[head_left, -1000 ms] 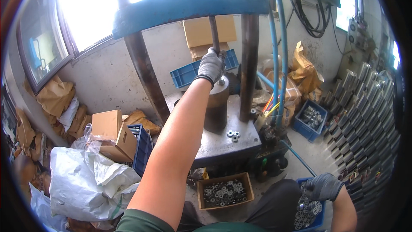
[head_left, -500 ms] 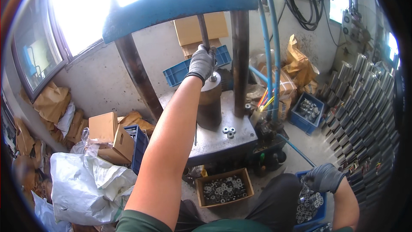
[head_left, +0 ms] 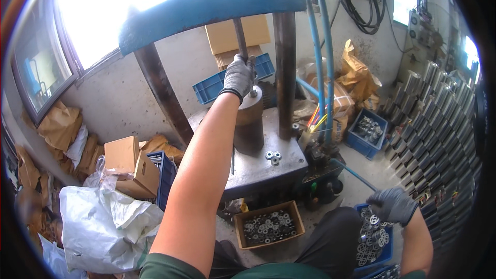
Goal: Operating a press machine to assemble or process metal components.
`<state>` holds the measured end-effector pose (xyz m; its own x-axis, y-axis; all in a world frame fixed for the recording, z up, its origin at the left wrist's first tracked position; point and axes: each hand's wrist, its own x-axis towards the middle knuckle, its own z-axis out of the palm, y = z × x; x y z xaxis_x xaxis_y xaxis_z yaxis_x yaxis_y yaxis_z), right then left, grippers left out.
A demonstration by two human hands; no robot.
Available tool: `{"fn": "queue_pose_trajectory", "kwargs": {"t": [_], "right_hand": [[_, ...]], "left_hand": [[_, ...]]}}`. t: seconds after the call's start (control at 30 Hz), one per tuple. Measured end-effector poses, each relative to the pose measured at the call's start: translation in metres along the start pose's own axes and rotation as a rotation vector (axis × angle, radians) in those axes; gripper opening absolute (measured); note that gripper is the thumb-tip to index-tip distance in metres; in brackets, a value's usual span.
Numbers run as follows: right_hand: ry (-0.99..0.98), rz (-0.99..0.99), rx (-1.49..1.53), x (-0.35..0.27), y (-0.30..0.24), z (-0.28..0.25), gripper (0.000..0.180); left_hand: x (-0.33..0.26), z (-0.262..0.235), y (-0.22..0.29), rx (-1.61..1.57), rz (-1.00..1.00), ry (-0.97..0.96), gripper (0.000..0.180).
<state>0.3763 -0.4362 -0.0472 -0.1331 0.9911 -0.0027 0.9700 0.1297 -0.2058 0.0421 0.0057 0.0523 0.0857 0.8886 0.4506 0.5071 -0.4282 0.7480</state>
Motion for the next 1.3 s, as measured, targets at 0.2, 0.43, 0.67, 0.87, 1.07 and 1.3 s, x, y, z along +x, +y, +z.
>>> {"fn": "queue_pose_trajectory", "kwargs": {"t": [0.2, 0.43, 0.67, 0.87, 1.07, 1.3], "right_hand": [[0.947, -0.207, -0.183, 0.128, 0.01, -0.059, 0.03], [0.991, -0.013, 0.148, 0.2, 0.035, -0.085, 0.057], [0.585, -0.115, -0.181, 0.103, 0.02, -0.051, 0.037], [-0.343, 0.079, 0.043, -0.008, 0.011, 0.031, 0.028], [-0.349, 0.129, -0.05, 0.003, -0.004, 0.016, 0.029], [-0.035, 0.085, -0.01, 0.012, -0.004, 0.002, 0.032]], "left_hand": [[-0.006, -0.003, 0.005, -0.051, -0.053, -0.019, 0.04], [0.0, 0.002, -0.001, 0.021, -0.009, -0.018, 0.038], [0.014, 0.009, -0.022, -0.063, -0.005, -0.006, 0.033], [0.023, 0.022, -0.022, -0.12, 0.024, -0.005, 0.033], [0.011, 0.015, -0.012, -0.041, 0.015, -0.002, 0.032], [0.002, 0.008, -0.002, -0.033, -0.043, -0.031, 0.035]]}}
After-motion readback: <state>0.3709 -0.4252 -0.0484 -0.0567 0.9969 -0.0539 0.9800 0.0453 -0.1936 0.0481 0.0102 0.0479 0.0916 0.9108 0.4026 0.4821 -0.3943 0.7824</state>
